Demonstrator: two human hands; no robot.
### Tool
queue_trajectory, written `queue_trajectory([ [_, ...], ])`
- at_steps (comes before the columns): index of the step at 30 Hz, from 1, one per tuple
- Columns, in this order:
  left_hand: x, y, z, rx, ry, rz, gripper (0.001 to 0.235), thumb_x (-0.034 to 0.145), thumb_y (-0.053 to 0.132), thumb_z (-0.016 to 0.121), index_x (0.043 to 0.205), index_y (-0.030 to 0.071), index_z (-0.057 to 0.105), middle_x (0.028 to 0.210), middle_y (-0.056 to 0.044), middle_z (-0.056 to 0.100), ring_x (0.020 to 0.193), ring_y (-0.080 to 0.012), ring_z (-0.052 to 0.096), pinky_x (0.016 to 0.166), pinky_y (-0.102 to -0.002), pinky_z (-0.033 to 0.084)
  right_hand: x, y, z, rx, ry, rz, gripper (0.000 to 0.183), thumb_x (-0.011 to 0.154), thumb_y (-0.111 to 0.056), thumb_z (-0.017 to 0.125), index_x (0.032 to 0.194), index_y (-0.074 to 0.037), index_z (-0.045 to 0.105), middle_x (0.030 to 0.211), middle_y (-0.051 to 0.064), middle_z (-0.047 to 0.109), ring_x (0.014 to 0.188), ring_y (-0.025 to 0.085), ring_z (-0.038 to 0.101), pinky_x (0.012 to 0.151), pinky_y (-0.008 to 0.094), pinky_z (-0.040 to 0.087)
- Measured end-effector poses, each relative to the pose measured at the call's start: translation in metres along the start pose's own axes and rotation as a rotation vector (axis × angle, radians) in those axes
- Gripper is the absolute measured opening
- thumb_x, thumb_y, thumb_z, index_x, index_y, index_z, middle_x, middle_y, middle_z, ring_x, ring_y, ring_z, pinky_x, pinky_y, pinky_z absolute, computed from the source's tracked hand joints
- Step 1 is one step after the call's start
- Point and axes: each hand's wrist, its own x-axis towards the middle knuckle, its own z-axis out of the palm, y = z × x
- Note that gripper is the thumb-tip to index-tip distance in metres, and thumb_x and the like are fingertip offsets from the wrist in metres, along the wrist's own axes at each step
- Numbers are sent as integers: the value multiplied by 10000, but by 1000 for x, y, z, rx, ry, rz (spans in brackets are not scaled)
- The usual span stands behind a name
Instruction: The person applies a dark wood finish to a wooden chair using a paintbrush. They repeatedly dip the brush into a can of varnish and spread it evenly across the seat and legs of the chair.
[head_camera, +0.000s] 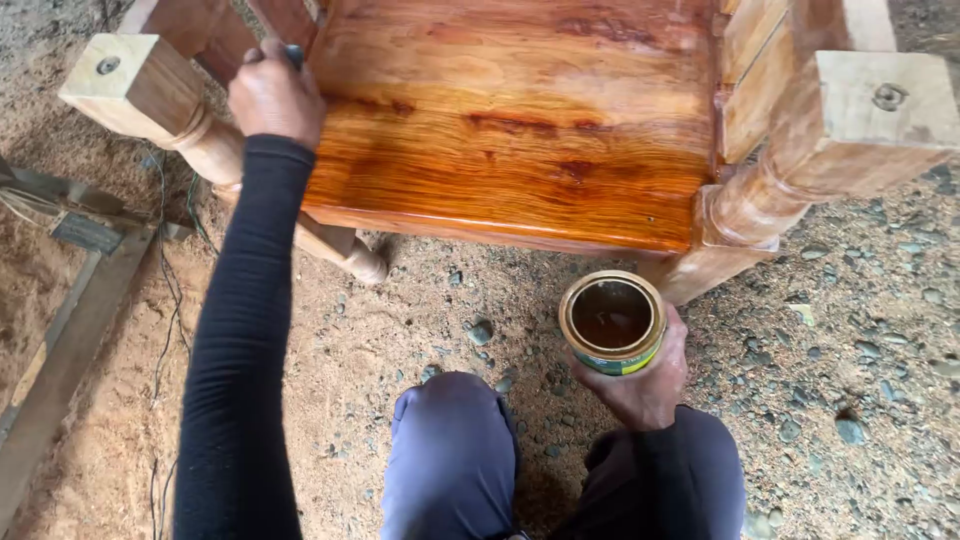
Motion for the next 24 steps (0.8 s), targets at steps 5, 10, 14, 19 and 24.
queue_trajectory([
  [5, -26, 150, 63, 13, -102, 150, 294, 886, 219, 763, 1006, -20, 641, 705, -181, 679, 530, -261, 678, 440, -398, 568, 4, -18, -4, -42, -52, 76, 824, 546, -340, 944, 1241, -76, 587, 1153, 66, 696, 1083, 227, 687, 1007, 391, 537],
  [10, -38, 307, 18, -533, -317, 200, 126, 868, 102, 699, 983, 58, 670, 717, -129, 682, 518, -229, 671, 470, -388, 580, -7, 18, 8, -266, 51, 42, 980, 486, -379, 951, 1313, -53, 539, 1232, 136, 605, 1164, 310, 595, 1026, 436, 481],
  [14, -41, 371, 15, -897, -370, 120, 22, 839, 94, 640, 861, 91, 640, 684, -59, 658, 503, -160, 651, 499, -343, 589, -7, 18, 12, -328, 71, 44, 1027, 485, -383, 945, 1349, -44, 506, 1269, 153, 577, 1191, 332, 568, 1042, 450, 460],
  [19, -35, 301, 6, -1052, -340, 139, 148, 958, 179, 673, 861, 75, 631, 635, -53, 636, 525, -167, 632, 532, -361, 559, -9, 10, 3, -250, 42, 97, 949, 517, -385, 939, 1324, -87, 539, 1252, 97, 619, 1192, 282, 605, 1079, 414, 465],
  [24, -26, 167, -31, -692, -290, 192, 232, 984, 149, 724, 779, 51, 674, 595, -74, 628, 482, -208, 599, 509, -365, 516, -9, 12, -3, -143, 76, 51, 1052, 510, -428, 943, 1366, -39, 472, 1279, 111, 584, 1205, 293, 579, 1084, 415, 432],
])
